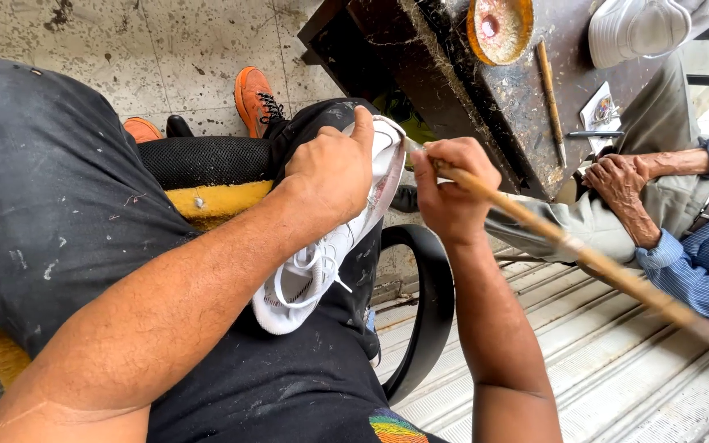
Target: Applying adhesive or paint to the seam of a white sneaker using a brush at a repair bench
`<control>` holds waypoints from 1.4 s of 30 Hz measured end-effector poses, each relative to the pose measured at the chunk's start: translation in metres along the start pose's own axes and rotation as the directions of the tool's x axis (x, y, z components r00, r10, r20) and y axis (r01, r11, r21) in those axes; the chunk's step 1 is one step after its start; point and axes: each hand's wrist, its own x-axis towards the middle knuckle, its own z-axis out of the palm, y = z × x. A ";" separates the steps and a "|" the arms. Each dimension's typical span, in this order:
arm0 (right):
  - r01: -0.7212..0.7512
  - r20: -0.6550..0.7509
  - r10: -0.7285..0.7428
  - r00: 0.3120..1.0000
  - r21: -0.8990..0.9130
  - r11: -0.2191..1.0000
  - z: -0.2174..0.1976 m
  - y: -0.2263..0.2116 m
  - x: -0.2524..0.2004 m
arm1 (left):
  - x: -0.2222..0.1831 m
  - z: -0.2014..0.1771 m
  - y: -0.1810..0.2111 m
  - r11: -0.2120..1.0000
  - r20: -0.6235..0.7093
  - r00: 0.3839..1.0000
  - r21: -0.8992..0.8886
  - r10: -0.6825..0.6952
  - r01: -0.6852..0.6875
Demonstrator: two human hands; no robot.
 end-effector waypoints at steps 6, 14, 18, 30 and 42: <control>-0.260 0.153 0.227 0.962 0.260 0.930 0.000 0.001 -0.025 | -0.009 -0.021 -0.003 0.999 0.106 0.994 -0.047 -0.001 0.006; -0.419 0.131 0.406 0.904 0.458 0.784 0.001 -0.006 -0.040 | -0.015 -0.031 -0.002 0.999 0.126 0.992 -0.029 0.030 -0.027; -0.450 0.162 0.421 0.893 0.376 0.810 0.002 -0.004 -0.041 | -0.017 -0.034 -0.001 0.999 0.110 0.993 -0.020 0.045 -0.043; -0.668 0.247 0.624 0.742 0.365 0.649 0.003 0.000 -0.041 | -0.016 -0.032 -0.002 0.998 0.113 0.992 -0.032 0.054 -0.051; -0.207 -0.010 0.216 0.976 0.241 0.948 0.004 0.000 -0.028 | -0.016 -0.035 -0.004 0.998 0.119 0.991 -0.041 0.058 -0.054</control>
